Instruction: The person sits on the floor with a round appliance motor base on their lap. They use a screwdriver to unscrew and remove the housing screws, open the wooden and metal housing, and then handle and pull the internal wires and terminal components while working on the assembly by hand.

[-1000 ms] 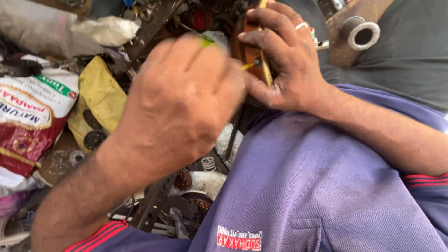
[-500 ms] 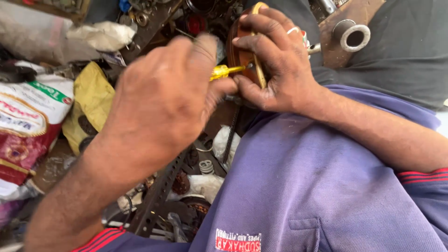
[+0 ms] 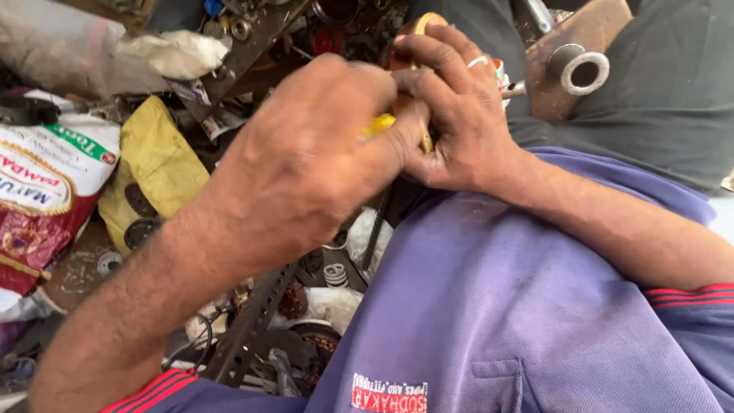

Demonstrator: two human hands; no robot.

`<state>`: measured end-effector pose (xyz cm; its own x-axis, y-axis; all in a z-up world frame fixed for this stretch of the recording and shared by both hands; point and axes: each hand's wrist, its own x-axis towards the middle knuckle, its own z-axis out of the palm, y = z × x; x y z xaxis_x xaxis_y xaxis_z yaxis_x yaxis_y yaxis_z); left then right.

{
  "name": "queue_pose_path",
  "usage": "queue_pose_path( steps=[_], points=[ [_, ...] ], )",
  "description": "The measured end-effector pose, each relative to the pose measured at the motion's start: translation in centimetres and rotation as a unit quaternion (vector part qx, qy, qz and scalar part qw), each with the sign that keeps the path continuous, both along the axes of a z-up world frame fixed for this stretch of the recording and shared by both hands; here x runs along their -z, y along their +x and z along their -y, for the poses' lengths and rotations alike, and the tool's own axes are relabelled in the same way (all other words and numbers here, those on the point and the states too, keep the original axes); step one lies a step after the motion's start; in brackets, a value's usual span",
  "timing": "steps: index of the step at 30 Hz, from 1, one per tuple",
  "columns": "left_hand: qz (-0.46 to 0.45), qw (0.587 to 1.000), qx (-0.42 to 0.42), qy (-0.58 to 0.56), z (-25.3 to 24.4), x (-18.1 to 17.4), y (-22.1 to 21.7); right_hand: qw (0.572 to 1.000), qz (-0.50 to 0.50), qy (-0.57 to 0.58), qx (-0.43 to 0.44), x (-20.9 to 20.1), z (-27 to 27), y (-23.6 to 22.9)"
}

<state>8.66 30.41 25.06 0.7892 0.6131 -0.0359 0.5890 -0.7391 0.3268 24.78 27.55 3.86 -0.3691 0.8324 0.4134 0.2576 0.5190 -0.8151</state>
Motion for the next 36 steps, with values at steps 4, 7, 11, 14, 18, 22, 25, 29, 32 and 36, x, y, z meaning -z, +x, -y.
queue_pose_path(
  steps=[4, 7, 11, 14, 18, 22, 25, 29, 32, 36],
  points=[
    [-0.088, 0.988, -0.124, -0.012, 1.2, -0.2, -0.3, 1.0, 0.004, 0.002, -0.021, -0.2, 0.0, 0.2],
    [-0.137, 0.99, -0.04, -0.003, 1.1, -0.3, -0.8, 1.0, 0.002, 0.003, -0.017, 0.0, 0.0, 0.1],
    [-0.067, 0.997, -0.046, 0.015, 1.1, 0.3, -0.2, 1.0, -0.007, -0.006, -0.003, 0.1, -0.1, 0.4],
    [-0.126, 0.991, -0.047, 0.017, 1.3, 0.0, 0.0, 1.0, -0.005, -0.005, -0.019, 0.0, 0.0, 0.1],
    [-0.154, 0.988, -0.017, 0.026, 0.9, 0.0, -0.1, 1.0, -0.007, -0.006, 0.01, 0.2, 0.0, 0.2],
    [-0.179, 0.977, -0.109, -0.029, 1.5, 0.0, -0.7, 0.999, -0.003, -0.006, -0.034, -0.1, 0.0, 0.4],
    [-0.124, 0.989, 0.033, 0.072, 0.6, -0.2, -0.9, 1.0, 0.003, 0.002, -0.017, -0.3, -0.2, 0.1],
    [-0.064, 0.995, 0.032, 0.069, 0.4, 0.7, -1.3, 1.0, 0.004, 0.01, -0.008, -0.8, -0.6, 0.2],
    [-0.153, 0.984, 0.01, 0.086, 1.1, 0.4, -1.0, 1.0, 0.001, 0.011, -0.023, -0.3, -0.2, 0.2],
    [-0.085, 0.988, 0.064, 0.11, 0.0, 0.0, -0.4, 1.0, 0.005, -0.007, -0.001, -0.1, -0.2, 0.5]
  ],
)
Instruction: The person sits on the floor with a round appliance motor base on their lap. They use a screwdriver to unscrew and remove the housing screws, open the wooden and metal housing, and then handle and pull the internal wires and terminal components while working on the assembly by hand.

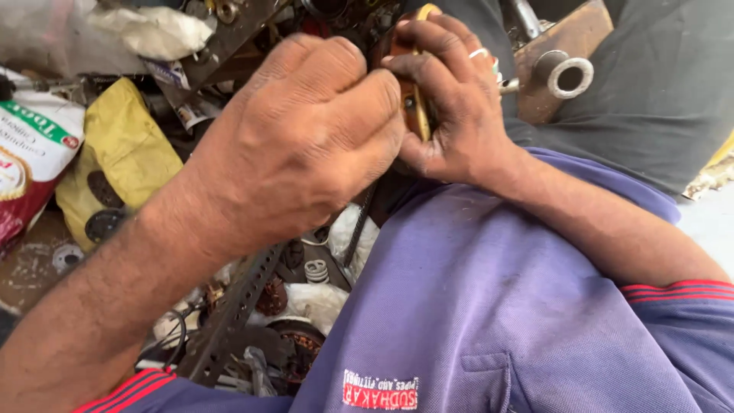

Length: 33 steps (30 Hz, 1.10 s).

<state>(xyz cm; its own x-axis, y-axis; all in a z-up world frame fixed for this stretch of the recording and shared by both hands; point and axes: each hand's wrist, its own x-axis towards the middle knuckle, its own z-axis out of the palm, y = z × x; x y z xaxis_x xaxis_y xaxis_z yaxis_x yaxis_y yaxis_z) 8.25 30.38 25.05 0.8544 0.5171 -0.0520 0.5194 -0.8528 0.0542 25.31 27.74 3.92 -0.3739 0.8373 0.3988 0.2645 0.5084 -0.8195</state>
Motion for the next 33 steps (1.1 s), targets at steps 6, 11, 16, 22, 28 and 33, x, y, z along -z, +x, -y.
queue_pose_path(
  steps=[6, 11, 16, 22, 28, 33],
  points=[
    [-0.126, 0.961, -0.202, -0.143, 1.3, 0.9, -0.1, 1.0, 0.006, -0.001, -0.016, 0.2, 0.1, 0.0],
    [0.015, 0.999, -0.008, -0.031, 0.0, 0.4, 0.0, 1.0, 0.013, -0.005, -0.011, -0.2, 0.1, -0.1],
    [0.067, 0.981, -0.176, -0.052, 1.4, 2.0, -1.0, 0.999, -0.002, -0.011, -0.034, 0.2, 0.1, 0.0],
    [-0.071, 0.997, 0.017, -0.015, 0.2, 1.2, -1.0, 1.0, 0.006, 0.001, -0.016, -0.1, 0.0, 0.1],
    [0.067, 0.98, -0.182, -0.046, 1.8, 3.1, -1.5, 0.999, 0.01, -0.01, -0.032, -0.1, -0.1, -0.2],
    [-0.039, 0.998, 0.021, 0.047, 0.0, 0.8, 0.0, 1.0, -0.001, 0.004, -0.025, -0.7, -0.4, -0.5]
  ],
)
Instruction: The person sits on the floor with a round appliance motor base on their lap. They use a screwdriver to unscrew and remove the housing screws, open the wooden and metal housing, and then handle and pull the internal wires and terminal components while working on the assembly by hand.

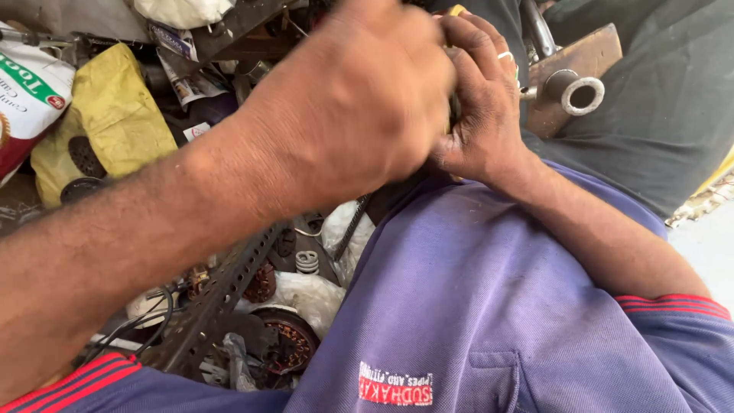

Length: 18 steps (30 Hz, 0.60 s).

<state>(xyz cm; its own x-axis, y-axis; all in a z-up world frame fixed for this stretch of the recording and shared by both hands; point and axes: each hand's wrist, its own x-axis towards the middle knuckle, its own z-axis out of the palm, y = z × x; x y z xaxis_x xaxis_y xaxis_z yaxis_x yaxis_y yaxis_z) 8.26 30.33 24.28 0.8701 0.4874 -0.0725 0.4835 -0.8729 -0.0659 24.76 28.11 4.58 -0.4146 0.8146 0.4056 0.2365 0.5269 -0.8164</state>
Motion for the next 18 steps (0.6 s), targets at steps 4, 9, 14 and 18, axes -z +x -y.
queue_pose_path(
  steps=[4, 9, 14, 18],
  points=[
    [0.048, 0.998, 0.021, -0.024, 0.5, 1.3, -0.7, 1.0, 0.005, 0.017, 0.001, -0.1, -0.4, -0.2],
    [0.135, 0.971, -0.154, -0.126, 1.0, 1.7, -1.0, 1.0, 0.008, 0.011, -0.007, 0.9, 0.1, 0.3],
    [0.079, 0.994, -0.032, -0.066, 0.4, 0.6, -0.5, 1.0, 0.022, 0.009, 0.009, 1.0, 0.2, 0.1],
    [0.145, 0.964, -0.163, -0.149, 0.8, 1.8, -1.5, 1.0, 0.002, 0.006, -0.005, 0.7, -0.1, 0.1]
  ],
)
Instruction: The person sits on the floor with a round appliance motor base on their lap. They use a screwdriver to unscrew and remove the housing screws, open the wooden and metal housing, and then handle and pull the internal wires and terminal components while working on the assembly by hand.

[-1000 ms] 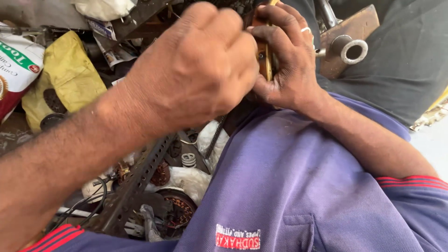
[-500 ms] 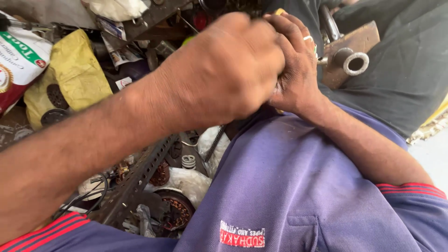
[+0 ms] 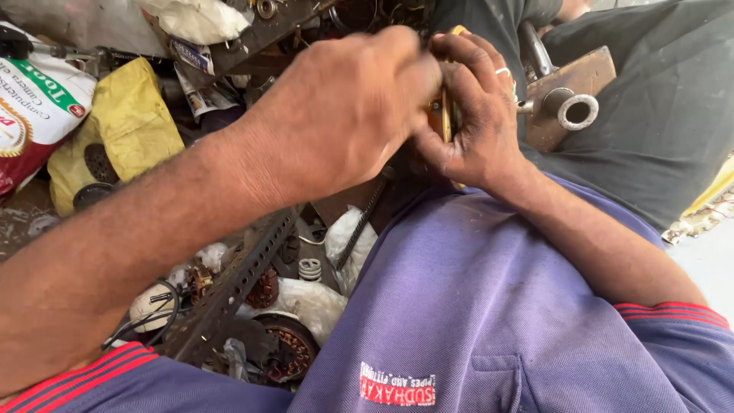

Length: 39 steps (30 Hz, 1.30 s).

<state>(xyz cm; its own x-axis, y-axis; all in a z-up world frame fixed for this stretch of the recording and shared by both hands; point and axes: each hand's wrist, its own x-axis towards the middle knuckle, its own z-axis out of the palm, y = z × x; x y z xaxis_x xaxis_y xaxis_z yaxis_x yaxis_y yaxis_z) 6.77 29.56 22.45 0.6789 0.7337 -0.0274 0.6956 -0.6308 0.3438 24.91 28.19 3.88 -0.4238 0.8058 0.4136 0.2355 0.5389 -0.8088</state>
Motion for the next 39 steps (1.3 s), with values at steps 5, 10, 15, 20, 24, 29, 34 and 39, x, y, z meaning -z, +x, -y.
queue_pose_path(
  steps=[5, 10, 15, 20, 24, 29, 34, 39],
  points=[
    [-0.183, 0.98, 0.077, 0.022, -0.2, -0.2, 0.9, 1.0, 0.004, -0.011, 0.0, 0.3, 0.1, 0.2],
    [-0.116, 0.964, 0.213, 0.111, -0.9, -0.5, 1.1, 1.0, 0.001, 0.005, 0.021, 0.6, -0.1, 0.0],
    [-0.091, 0.991, -0.071, -0.072, 0.0, 1.5, 0.9, 1.0, -0.007, -0.016, 0.005, 0.5, -0.1, 0.5],
    [-0.179, 0.983, 0.015, -0.036, -0.8, 1.2, 2.1, 1.0, 0.0, -0.025, 0.006, 0.3, -0.1, 0.5],
    [-0.201, 0.947, 0.223, 0.113, -1.6, 1.3, 2.0, 0.999, -0.006, -0.034, 0.009, 0.5, 0.0, 0.5],
    [-0.157, 0.987, -0.004, -0.027, -1.9, 2.5, 1.2, 1.0, 0.003, -0.021, 0.003, 1.5, 0.1, 0.9],
    [-0.252, 0.964, 0.037, -0.08, -1.4, 1.5, 3.4, 1.0, 0.013, -0.024, -0.002, 1.0, 0.0, 0.9],
    [-0.013, 0.996, -0.081, -0.021, -1.1, 2.2, 2.3, 1.0, -0.011, -0.006, -0.01, 1.4, -0.2, 0.7]
  ],
)
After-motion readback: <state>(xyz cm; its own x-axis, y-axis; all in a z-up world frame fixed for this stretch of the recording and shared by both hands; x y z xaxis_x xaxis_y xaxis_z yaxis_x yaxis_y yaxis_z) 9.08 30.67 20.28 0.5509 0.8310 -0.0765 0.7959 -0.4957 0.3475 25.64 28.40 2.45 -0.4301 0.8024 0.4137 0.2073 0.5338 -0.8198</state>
